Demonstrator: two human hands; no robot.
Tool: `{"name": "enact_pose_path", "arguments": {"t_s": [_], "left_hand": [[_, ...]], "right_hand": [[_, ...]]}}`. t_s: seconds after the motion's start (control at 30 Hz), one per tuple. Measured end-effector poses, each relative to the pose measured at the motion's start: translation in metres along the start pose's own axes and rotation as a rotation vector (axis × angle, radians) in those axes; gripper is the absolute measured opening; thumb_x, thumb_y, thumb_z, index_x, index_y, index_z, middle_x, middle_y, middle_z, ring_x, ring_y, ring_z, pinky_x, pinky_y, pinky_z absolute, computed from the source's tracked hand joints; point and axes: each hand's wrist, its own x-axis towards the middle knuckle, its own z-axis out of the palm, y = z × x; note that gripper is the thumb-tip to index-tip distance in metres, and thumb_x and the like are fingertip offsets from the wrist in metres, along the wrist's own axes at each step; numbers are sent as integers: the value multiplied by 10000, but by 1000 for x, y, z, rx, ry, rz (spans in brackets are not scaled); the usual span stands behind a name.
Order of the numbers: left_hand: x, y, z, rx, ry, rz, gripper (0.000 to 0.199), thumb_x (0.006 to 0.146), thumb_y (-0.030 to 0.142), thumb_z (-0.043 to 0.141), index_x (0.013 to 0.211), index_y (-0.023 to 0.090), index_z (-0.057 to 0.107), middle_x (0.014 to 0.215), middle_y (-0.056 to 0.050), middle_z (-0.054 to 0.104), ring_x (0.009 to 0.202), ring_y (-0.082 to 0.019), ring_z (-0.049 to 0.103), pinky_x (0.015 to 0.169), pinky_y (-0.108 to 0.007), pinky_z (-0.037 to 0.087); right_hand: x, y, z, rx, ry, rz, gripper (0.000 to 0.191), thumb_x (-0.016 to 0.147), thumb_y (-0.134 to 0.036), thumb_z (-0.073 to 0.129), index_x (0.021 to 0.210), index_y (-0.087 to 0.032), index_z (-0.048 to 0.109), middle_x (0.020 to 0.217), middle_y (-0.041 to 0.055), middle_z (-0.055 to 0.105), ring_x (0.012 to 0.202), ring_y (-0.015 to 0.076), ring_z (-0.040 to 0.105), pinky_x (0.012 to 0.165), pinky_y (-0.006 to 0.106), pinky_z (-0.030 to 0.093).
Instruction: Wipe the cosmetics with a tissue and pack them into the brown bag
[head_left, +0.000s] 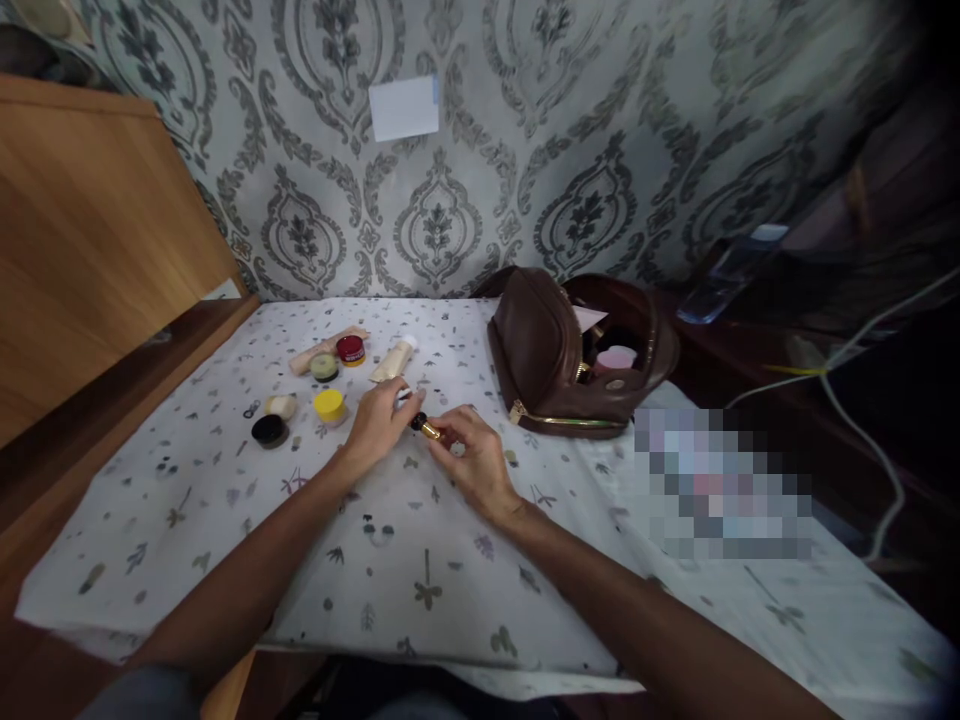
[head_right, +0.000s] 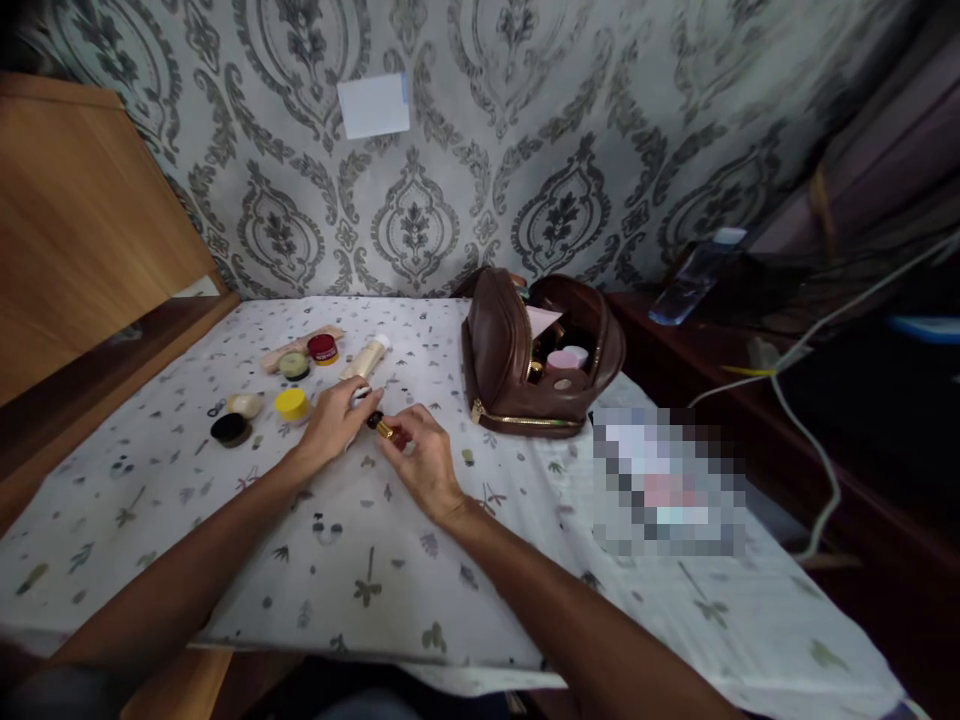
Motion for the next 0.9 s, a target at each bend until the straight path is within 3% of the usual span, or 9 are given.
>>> {"name": "enact_pose_path", "arguments": {"t_s": [0.13, 0.23, 0.37, 0.47, 0.57, 0.67, 0.77, 0.9], "left_hand": [[6, -9, 5, -287, -6, -220, 277, 841, 418, 523, 682, 192, 547, 553, 48, 473, 513, -114, 460, 530, -235, 366], [8, -11, 10, -540, -11, -413, 301, 817, 462, 529, 689, 191, 542, 506, 61, 433, 417, -99, 425, 407, -216, 318], [7, -8, 11, -676, -124, -467, 405, 787, 578, 568, 759, 173, 573, 545, 27, 521, 374, -96, 449, 326, -201, 232], [3, -4, 8, -787, -326, -435, 508, 759, 658, 603, 852, 159, 603, 606, -10, 590, 395, -102, 496, 318, -194, 196], [-5, 4, 10, -785, -415, -300, 492, 777, 642, 614, 867, 160, 592, 642, 0, 582, 483, -114, 539, 387, -205, 353], [-15, 12, 18, -613, -294, -135, 360, 854, 533, 571, 914, 178, 564, 672, 26, 560, 593, -135, 567, 552, -250, 477], [-23, 19, 22, -344, -130, -44, 283, 895, 440, 534, 1029, 190, 531, 722, 27, 589, 644, -151, 584, 645, -269, 469], [-23, 19, 19, -180, -82, 23, 360, 931, 427, 481, 1214, 205, 463, 803, 9, 609, 719, -174, 602, 701, -276, 443]], "right_hand": [[1, 1, 1, 95, 6, -5, 139, 789, -244, 682, 923, -229, 717, 863, 32, 627, 719, 142, 599, 674, 289, 529], [5, 4, 0, 215, 42, 84, 162, 786, -302, 706, 929, -228, 725, 870, 34, 653, 779, 156, 608, 716, 298, 516], [11, 7, -3, 387, 97, 273, 248, 733, -354, 753, 937, -217, 716, 829, 14, 674, 751, 147, 592, 729, 299, 496], [14, 7, -4, 519, 151, 375, 337, 680, -352, 794, 977, -227, 695, 820, -5, 678, 769, 141, 596, 769, 297, 485], [14, 7, -2, 637, 184, 452, 452, 606, -363, 841, 1001, -238, 662, 845, -5, 688, 811, 159, 618, 821, 323, 489], [12, 8, 0, 645, 187, 523, 432, 558, -395, 861, 895, -212, 663, 860, 24, 693, 835, 187, 618, 822, 338, 490], [9, 7, 2, 570, 114, 551, 366, 634, -465, 804, 840, -188, 684, 807, 25, 669, 787, 178, 582, 762, 311, 472], [7, -1, 2, 475, -77, 442, 338, 786, -529, 670, 836, -195, 700, 746, 1, 614, 737, 156, 525, 723, 286, 433]]}}
